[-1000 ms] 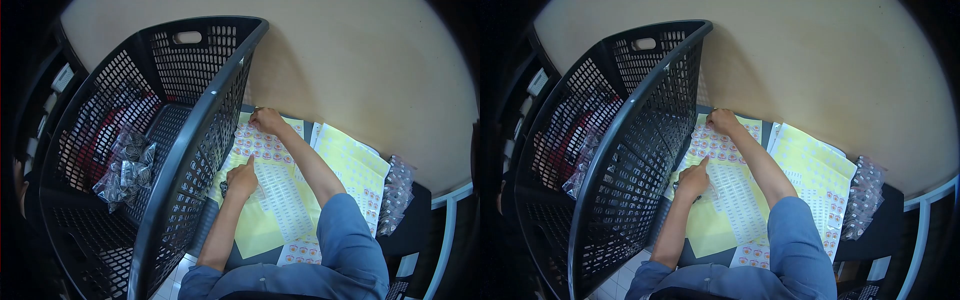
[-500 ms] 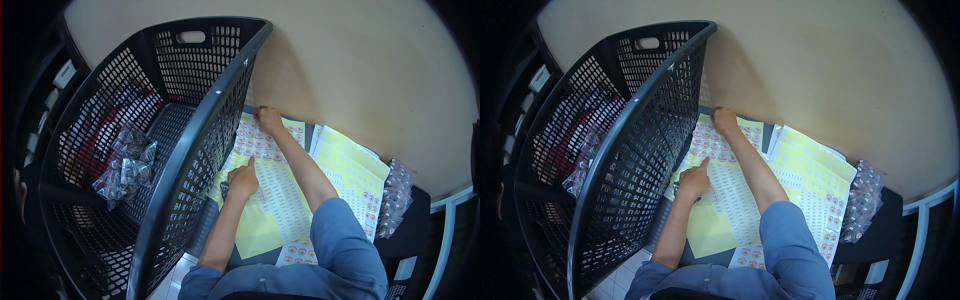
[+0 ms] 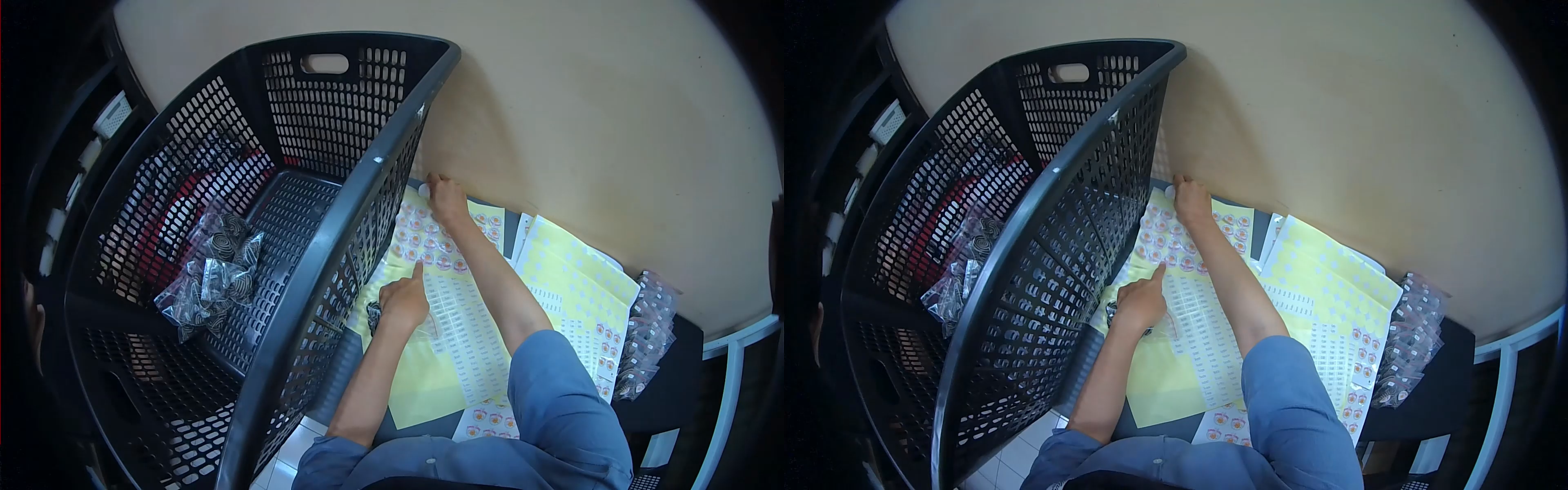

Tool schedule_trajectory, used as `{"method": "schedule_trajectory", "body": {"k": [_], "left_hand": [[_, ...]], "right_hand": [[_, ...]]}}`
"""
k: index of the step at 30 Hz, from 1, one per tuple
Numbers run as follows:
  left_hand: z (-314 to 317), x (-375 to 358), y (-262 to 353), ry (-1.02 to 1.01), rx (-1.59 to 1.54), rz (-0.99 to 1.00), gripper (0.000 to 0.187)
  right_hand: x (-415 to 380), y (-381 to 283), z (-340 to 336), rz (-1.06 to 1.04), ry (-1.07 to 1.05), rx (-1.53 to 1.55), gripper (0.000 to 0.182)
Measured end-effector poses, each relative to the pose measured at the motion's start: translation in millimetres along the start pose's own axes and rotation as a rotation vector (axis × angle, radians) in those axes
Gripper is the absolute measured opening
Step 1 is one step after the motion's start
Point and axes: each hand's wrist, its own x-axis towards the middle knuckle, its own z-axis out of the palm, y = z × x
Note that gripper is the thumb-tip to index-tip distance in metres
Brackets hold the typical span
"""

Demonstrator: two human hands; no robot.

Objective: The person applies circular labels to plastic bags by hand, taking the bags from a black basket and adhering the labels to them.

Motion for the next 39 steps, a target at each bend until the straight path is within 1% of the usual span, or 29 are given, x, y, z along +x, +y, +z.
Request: {"method": "schedule_trajectory", "body": {"k": [2,3,5,6,7,8,9,11,12,13,15,16,18,19,21,22,23,25,26,27,28,29,30,31,32,33,35,38,39], "left_hand": [[0,-1,3,-0.013,0.008,-0.002,0.065],[-1,-2,3,-0.034,0.016,-0.007,0.065],[0,-3,3,-0.028,0.019,-0.005,0.064],[-1,-4,3,-0.022,0.018,-0.002,0.064],[3,-5,1,-0.029,0.014,-0.006,0.064],[8,-4,-3,0.009,-0.016,0.001,0.063],[6,-4,-3,0.057,-0.044,0.013,0.062],[2,-8,-3,0.018,-0.054,-0.008,0.061],[3,-8,-4,0.04,-0.086,-0.008,0.06],[4,-10,-3,0.062,-0.119,-0.006,0.06],[7,-12,-5,0.109,-0.14,0.015,0.064],[8,-12,-5,0.111,-0.137,0.008,0.066],[7,-14,-4,0.105,-0.117,0.002,0.071],[8,-13,-4,0.119,-0.116,0.007,0.073],[7,-19,-2,0.186,-0.147,0.018,0.075],[0,-23,1,0.162,-0.248,0.017,0.076],[1,-24,0,0.253,-0.352,0.086,0.069],[-3,-28,2,0.421,-0.728,0.354,0.06],[-5,-28,7,0.547,-0.859,0.419,0.053],[-11,-35,12,0.541,-0.859,0.422,0.053],[-20,-44,19,0.521,-0.948,0.441,0.051],[-25,-50,24,0.499,-1.037,0.46,0.049],[-26,-52,28,0.506,-1.137,0.497,0.048],[-27,-56,31,0.497,-1.136,0.504,0.048],[-29,-60,34,0.501,-1.198,0.518,0.047],[-31,-66,36,0.505,-1.263,0.531,0.047],[-35,-77,39,0.486,-1.274,0.534,0.046],[-33,-94,42,0.405,-1.368,0.534,0.047],[-30,-103,42,0.296,-1.553,0.483,0.046]], "right_hand": [[4,-1,-6,0.084,-0.045,0.027,0.01],[5,-2,-8,0.082,-0.039,0.027,0.01],[2,-4,-13,0.074,-0.039,0.151,0.008],[3,-5,-18,0.07,-0.038,0.15,0.008],[-2,-4,-23,0.012,0.009,0.206,0.008],[-10,-3,-28,-0.041,0.056,0.263,0.009],[-16,-3,-35,-0.037,0.056,0.262,0.009],[-34,-5,-52,0.045,0.047,0.708,0.014],[-48,-11,-72,0.119,-0.053,0.77,0.016],[-64,-14,-83,0.123,-0.049,0.765,0.016],[-93,-18,-104,0.19,-0.178,0.915,0.019],[-104,-19,-114,0.195,-0.174,0.908,0.019],[-123,-21,-136,0.407,-0.367,1.167,0.024],[-129,-24,-147,0.413,-0.357,1.162,0.024],[-139,-29,-170,0.509,-0.388,1.344,0.029],[-144,-29,-178,0.489,-0.403,1.361,0.03],[-149,-31,-186,0.497,-0.392,1.36,0.03],[-163,-39,-200,0.369,-0.409,1.237,0.034],[-171,-43,-204,0.38,-0.405,1.238,0.034],[-179,-48,-208,0.315,-0.443,1.216,0.034],[-185,-52,-211,0.25,-0.48,1.191,0.035],[-191,-57,-214,0.255,-0.472,1.189,0.035],[-196,-62,-216,0.27,-0.366,1.156,0.034],[-200,-65,-218,0.285,-0.26,1.122,0.034],[-202,-63,-218,0.303,-0.222,1.209,0.033],[-205,-63,-221,0.308,-0.215,1.206,0.033],[-209,-66,-228,0.37,-0.361,1.519,0.032],[-216,-68,-231,0.379,-0.269,1.512,0.032],[-218,-68,-234,0.396,-0.227,1.546,0.032]]}}
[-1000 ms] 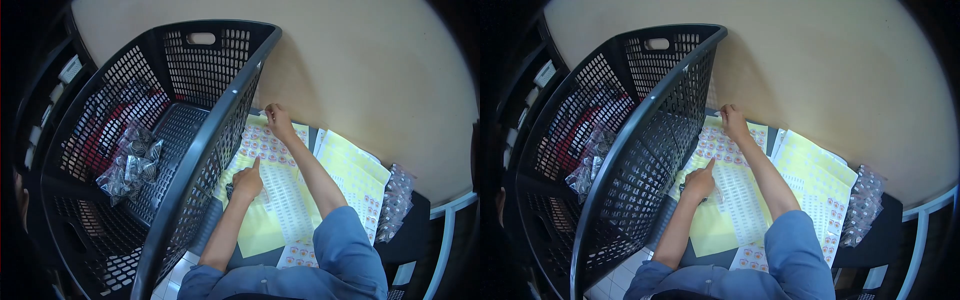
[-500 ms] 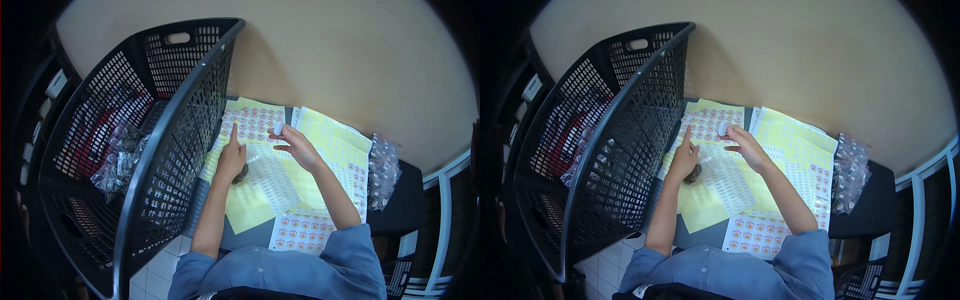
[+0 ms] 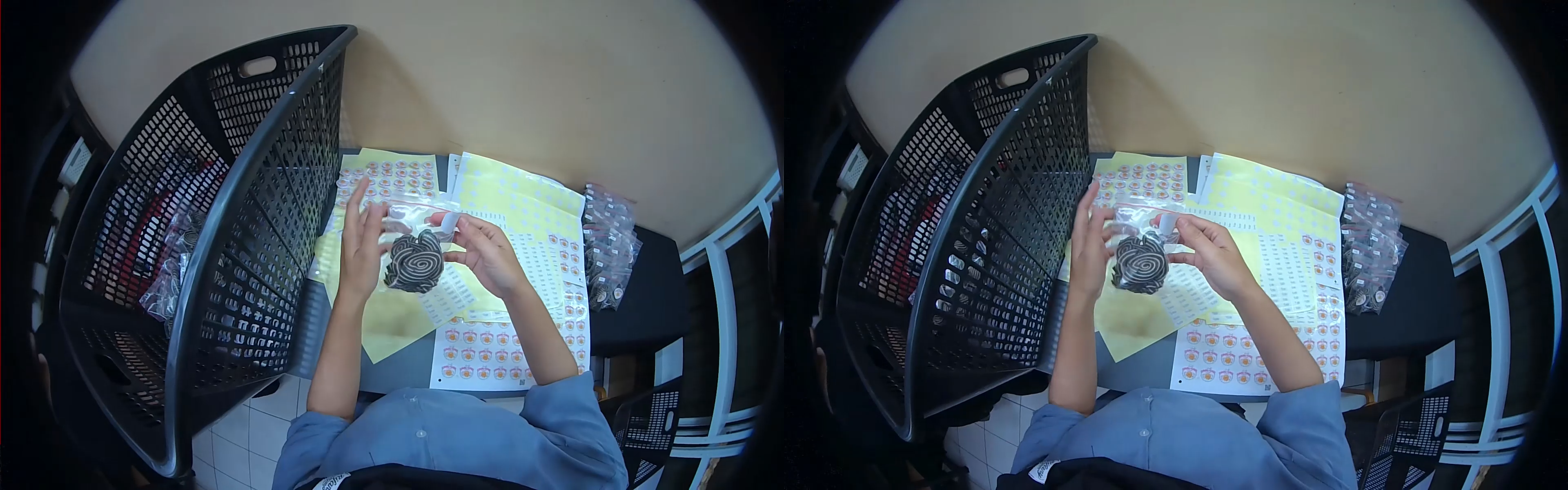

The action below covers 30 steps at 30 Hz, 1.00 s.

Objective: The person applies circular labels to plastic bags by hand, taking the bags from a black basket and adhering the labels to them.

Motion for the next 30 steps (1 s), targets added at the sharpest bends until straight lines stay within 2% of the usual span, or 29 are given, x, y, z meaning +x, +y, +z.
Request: {"method": "schedule_trajectory", "body": {"k": [1,2,4,5,6,7,9,10,13,14,16,17,18,20,21,24,30], "left_hand": [[1,-8,0,0.008,-0.174,-0.107,0.046],[-2,-14,-1,0.002,-0.174,-0.109,0.046],[-10,-25,-3,-0.293,-0.246,-0.336,0.046],[-8,-28,-5,-0.336,-0.093,-0.279,0.045],[-6,-31,-5,-0.337,-0.093,-0.28,0.045],[-3,-33,-3,-0.312,-0.04,-0.196,0.044],[0,-32,-2,-0.25,0.032,-0.083,0.05],[2,-33,-1,-0.252,0.031,-0.083,0.05],[14,-40,9,-0.162,0.07,0.123,0.061],[15,-40,8,-0.163,0.071,0.121,0.061],[17,-41,7,-0.055,0.376,0.389,0.053],[22,-42,7,-0.011,0.249,0.422,0.033],[21,-44,10,-0.008,0.249,0.422,0.033],[18,-48,16,-0.143,0.387,0.315,0.013],[22,-46,16,-0.105,0.355,0.383,0.005],[25,-50,18,-0.153,0.256,0.32,0.009],[29,-49,18,-0.094,0.299,0.393,0.008]], "right_hand": [[-1,-2,-1,-0.005,0.004,-0.003,0.032],[-3,-3,-2,-0.017,0.005,-0.038,0.034],[-6,-5,0,-0.027,0.009,-0.072,0.036],[-8,-6,2,-0.043,0.046,-0.071,0.031],[-8,-6,5,-0.059,0.082,-0.07,0.026],[-8,-7,6,-0.06,0.083,-0.071,0.026],[-8,-10,7,-0.814,0.407,-1.013,0.015],[-12,-11,9,-0.815,0.409,-1.015,0.015],[-23,-14,16,-1.197,0.426,-1.281,0.017],[-24,-16,18,-1.194,0.428,-1.281,0.017],[-25,-18,20,-1.301,0.416,-1.384,0.017],[-24,-17,20,-1.319,0.445,-1.386,0.018],[-23,-17,21,-1.32,0.442,-1.385,0.018],[-25,-13,23,-1.337,0.54,-1.416,0.017],[-25,-11,26,-1.338,0.537,-1.413,0.017],[-27,-3,32,-1.359,0.612,-1.482,0.017],[-25,6,37,-1.348,0.615,-1.488,0.017]]}}
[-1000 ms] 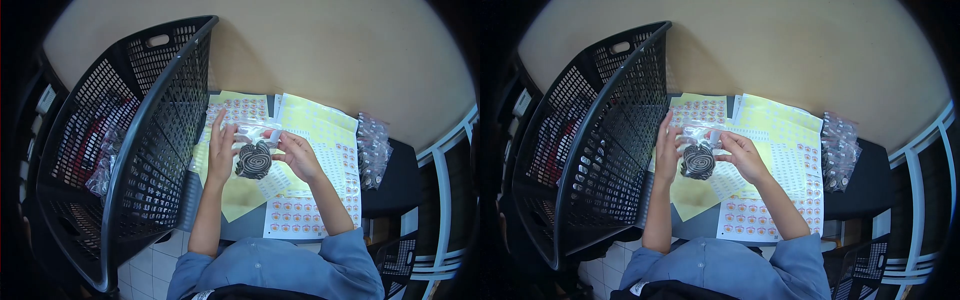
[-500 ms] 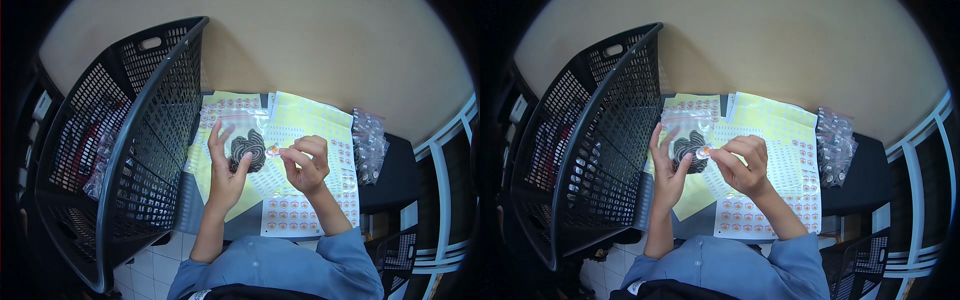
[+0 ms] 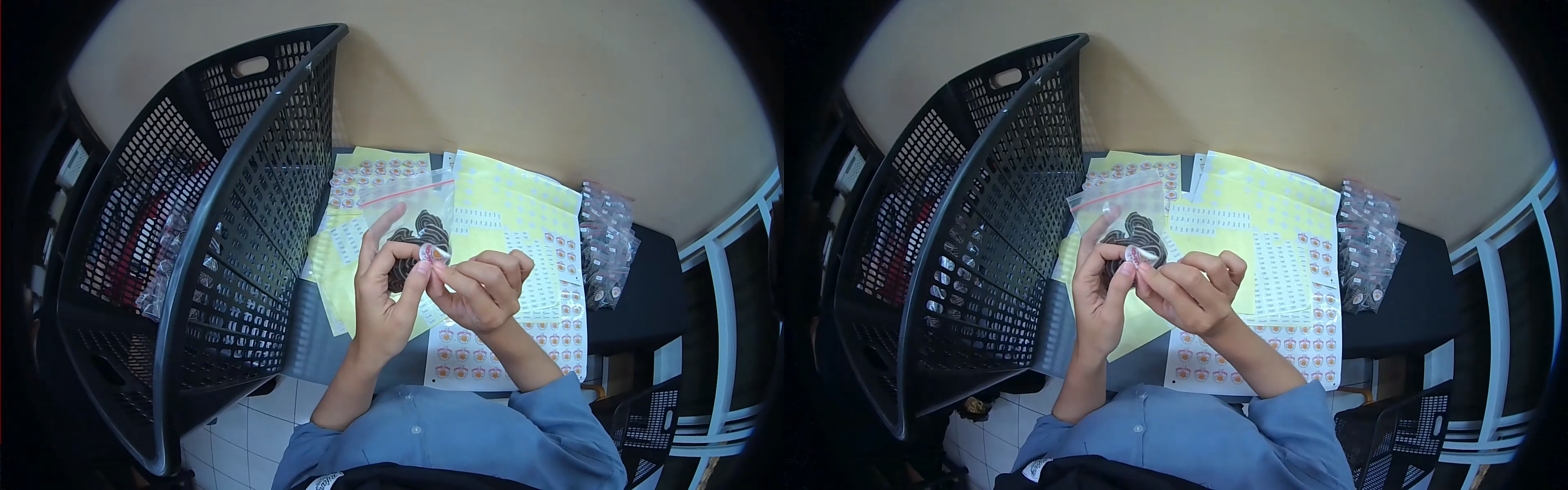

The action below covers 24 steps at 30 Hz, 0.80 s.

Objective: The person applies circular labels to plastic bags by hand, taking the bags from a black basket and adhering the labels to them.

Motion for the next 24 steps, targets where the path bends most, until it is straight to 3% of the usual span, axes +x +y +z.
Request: {"method": "schedule_trajectory", "body": {"k": [4,7,11,13,16,24], "left_hand": [[-3,-1,-1,0.009,0.116,-0.001,0.006],[-2,-1,2,0.018,0.142,-0.049,0.004],[-3,5,0,0.043,0.139,-0.004,0.003],[-6,1,0,0.017,0.287,0.092,0.003],[-6,2,9,-0.012,0.284,0.027,0.004],[-7,1,0,-0.091,0.266,0.058,0.01]], "right_hand": [[3,3,-2,0.031,-0.108,0.088,0.018],[12,4,-11,0.196,-0.197,0.351,0.019],[20,7,-5,0.266,-0.11,0.259,0.019],[21,10,-9,0.204,-0.201,0.183,0.016],[21,7,-12,0.184,-0.264,0.124,0.012],[22,7,-11,0.423,-0.373,0.248,0.011]]}}
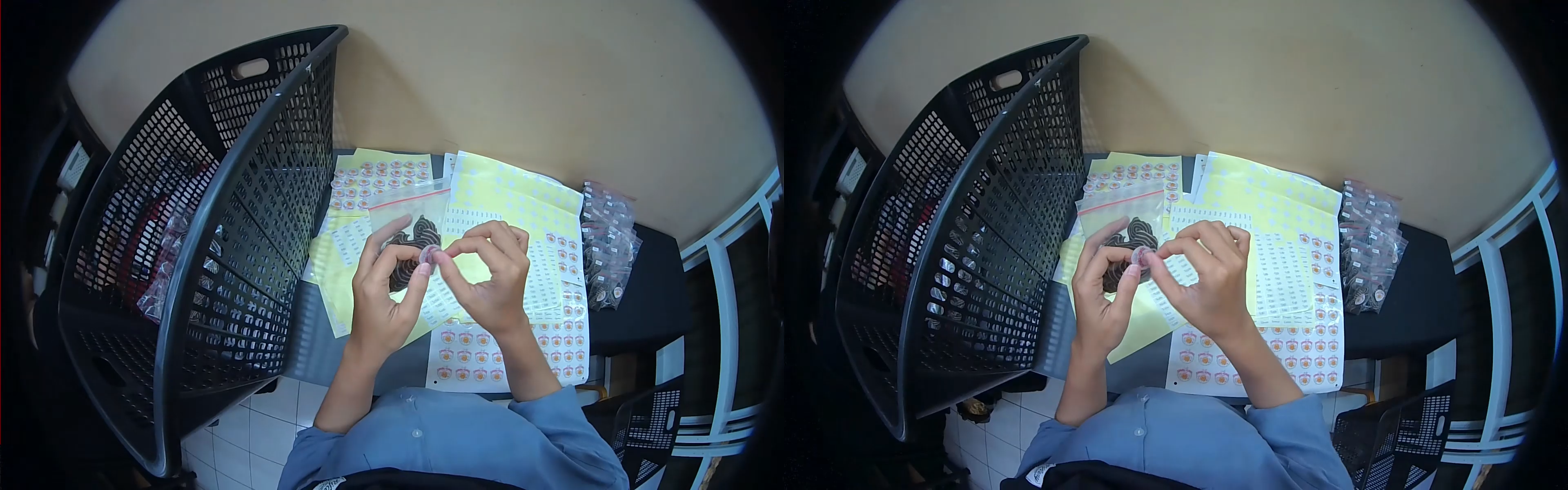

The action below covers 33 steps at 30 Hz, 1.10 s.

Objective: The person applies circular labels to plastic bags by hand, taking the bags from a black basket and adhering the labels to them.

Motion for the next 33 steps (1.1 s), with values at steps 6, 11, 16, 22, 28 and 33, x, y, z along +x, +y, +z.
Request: {"method": "schedule_trajectory", "body": {"k": [6,11,16,22,28,33], "left_hand": [[4,1,-8,0.034,-0.084,-0.051,0.032],[11,-1,-14,0.038,-0.212,-0.038,0.045],[12,-2,-14,0.057,-0.179,-0.002,0.046],[11,-2,-15,0.07,-0.218,-0.003,0.047],[10,-1,-15,0.067,-0.198,0.007,0.047],[10,1,-15,0.077,-0.222,0.023,0.048]], "right_hand": [[-4,4,-5,0.343,0.182,0.329,0.011],[-7,-7,12,0.328,0.139,0.361,0.01],[-7,-16,21,0.33,0.209,0.341,0.011],[-9,-13,26,0.25,0.233,0.262,0.011],[-10,-13,32,0.258,0.258,0.274,0.011],[-8,-13,34,0.24,0.283,0.284,0.011]]}}
